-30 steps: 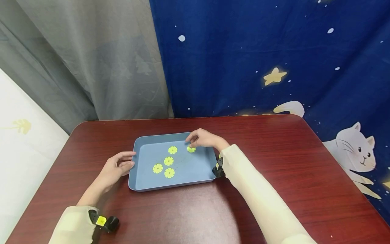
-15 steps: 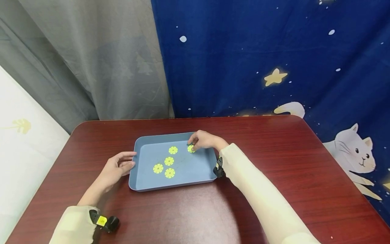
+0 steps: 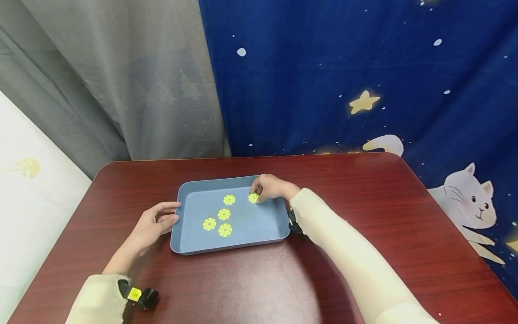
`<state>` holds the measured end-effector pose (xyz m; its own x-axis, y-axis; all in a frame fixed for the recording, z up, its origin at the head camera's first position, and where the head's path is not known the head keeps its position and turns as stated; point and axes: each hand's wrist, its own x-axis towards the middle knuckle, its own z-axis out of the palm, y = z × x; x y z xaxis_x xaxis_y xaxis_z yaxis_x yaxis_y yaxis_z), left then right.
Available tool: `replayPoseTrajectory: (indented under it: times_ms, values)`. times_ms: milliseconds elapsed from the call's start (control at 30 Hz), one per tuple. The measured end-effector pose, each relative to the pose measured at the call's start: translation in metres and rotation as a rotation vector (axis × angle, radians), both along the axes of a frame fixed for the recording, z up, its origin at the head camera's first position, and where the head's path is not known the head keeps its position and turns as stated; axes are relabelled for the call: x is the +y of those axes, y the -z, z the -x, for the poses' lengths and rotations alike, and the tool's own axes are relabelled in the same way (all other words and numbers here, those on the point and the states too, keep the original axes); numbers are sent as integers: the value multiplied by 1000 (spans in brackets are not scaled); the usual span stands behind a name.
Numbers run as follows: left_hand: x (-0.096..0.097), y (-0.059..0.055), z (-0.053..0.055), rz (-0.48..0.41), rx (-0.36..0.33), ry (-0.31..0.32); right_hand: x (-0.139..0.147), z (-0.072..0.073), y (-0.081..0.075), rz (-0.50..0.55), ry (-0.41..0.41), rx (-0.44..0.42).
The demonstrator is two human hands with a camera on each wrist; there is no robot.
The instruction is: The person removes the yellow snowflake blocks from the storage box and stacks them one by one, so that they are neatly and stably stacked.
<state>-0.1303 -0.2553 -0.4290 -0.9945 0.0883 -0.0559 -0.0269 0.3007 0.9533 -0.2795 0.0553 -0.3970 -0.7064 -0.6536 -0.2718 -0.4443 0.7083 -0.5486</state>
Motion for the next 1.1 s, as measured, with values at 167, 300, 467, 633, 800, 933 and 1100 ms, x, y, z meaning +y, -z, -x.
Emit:
replayPoseTrajectory:
  times_ms: [167,300,467,633,800,933,1100]
  values:
    - [0,0,0,-4,-5,-2,-1,1,1,-20,6,6]
    - [1,-1,0,-7,-7,-3,-2,2,1,-35,5,9]
    - [1,0,0,-8,-3,-2,-4,1,-1,-55,-13,46]
    - [0,1,0,-4,3,1,-6,0,-2,-74,-24,77]
    - [0,2,0,-9,3,-1,-8,0,0,-103,-10,93]
    - [0,2,1,-12,0,-1,-9,0,1,-121,-4,115]
    - [-1,1,1,-12,-1,0,-9,0,0,-124,-10,124]
